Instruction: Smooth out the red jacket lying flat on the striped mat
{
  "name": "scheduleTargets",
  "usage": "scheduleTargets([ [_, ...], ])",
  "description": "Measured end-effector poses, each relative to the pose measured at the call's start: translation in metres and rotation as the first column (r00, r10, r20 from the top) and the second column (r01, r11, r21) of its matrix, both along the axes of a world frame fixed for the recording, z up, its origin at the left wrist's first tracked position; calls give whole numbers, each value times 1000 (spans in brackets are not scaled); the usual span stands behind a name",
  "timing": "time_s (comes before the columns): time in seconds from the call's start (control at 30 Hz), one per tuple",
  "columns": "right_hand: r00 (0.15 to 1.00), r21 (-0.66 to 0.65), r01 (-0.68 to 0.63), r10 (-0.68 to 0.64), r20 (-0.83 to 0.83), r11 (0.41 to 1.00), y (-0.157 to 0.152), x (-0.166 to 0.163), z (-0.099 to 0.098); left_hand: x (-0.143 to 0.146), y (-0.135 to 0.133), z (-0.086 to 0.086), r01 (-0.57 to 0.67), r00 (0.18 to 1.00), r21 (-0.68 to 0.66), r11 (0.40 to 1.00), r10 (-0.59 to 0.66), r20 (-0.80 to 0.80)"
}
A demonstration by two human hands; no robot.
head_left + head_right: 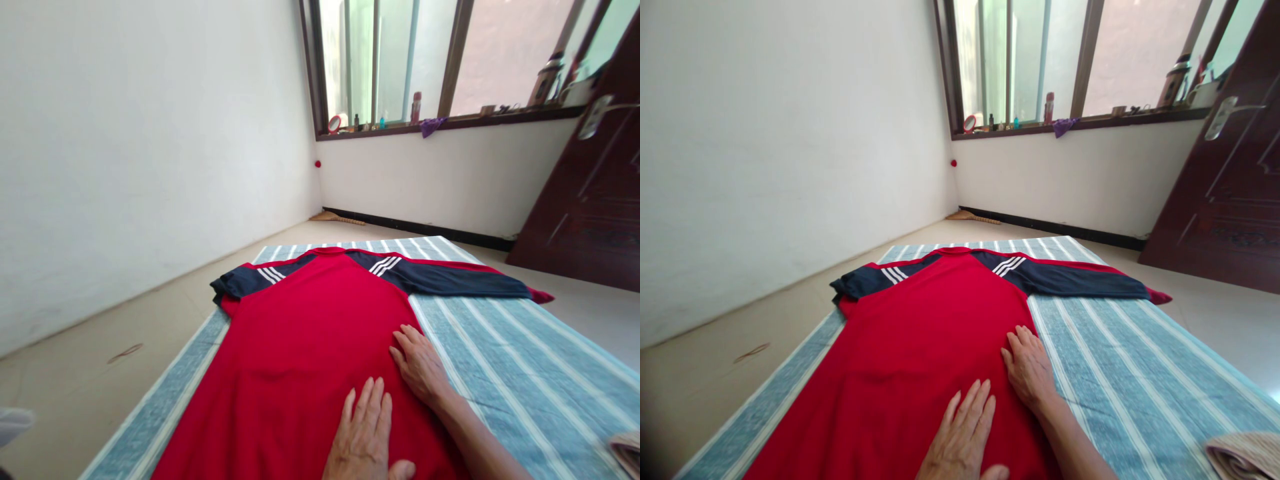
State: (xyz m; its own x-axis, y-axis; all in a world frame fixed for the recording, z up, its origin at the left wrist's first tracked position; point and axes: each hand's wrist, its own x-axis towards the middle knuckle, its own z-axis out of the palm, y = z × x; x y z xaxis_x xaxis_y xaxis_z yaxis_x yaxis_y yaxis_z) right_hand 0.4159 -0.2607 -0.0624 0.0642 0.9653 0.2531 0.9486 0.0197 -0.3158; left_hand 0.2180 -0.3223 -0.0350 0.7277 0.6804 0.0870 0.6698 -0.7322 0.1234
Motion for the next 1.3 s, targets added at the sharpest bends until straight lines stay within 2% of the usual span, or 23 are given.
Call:
scheduleTargets([
  [0.23,1000,1,2,-2,0,1000,0,0,0,-3,0,-7,14,1000,49,999,-15,9],
  [0.5,1000,-2,4,-4,0,1000,0,0,0,-1,-1,2,-10,1000,-30,999,10,-3],
  [1.3,1000,-19,10,-10,24,1000,0,0,1,-2,-1,0,7,1000,28,1000,-7,-11],
])
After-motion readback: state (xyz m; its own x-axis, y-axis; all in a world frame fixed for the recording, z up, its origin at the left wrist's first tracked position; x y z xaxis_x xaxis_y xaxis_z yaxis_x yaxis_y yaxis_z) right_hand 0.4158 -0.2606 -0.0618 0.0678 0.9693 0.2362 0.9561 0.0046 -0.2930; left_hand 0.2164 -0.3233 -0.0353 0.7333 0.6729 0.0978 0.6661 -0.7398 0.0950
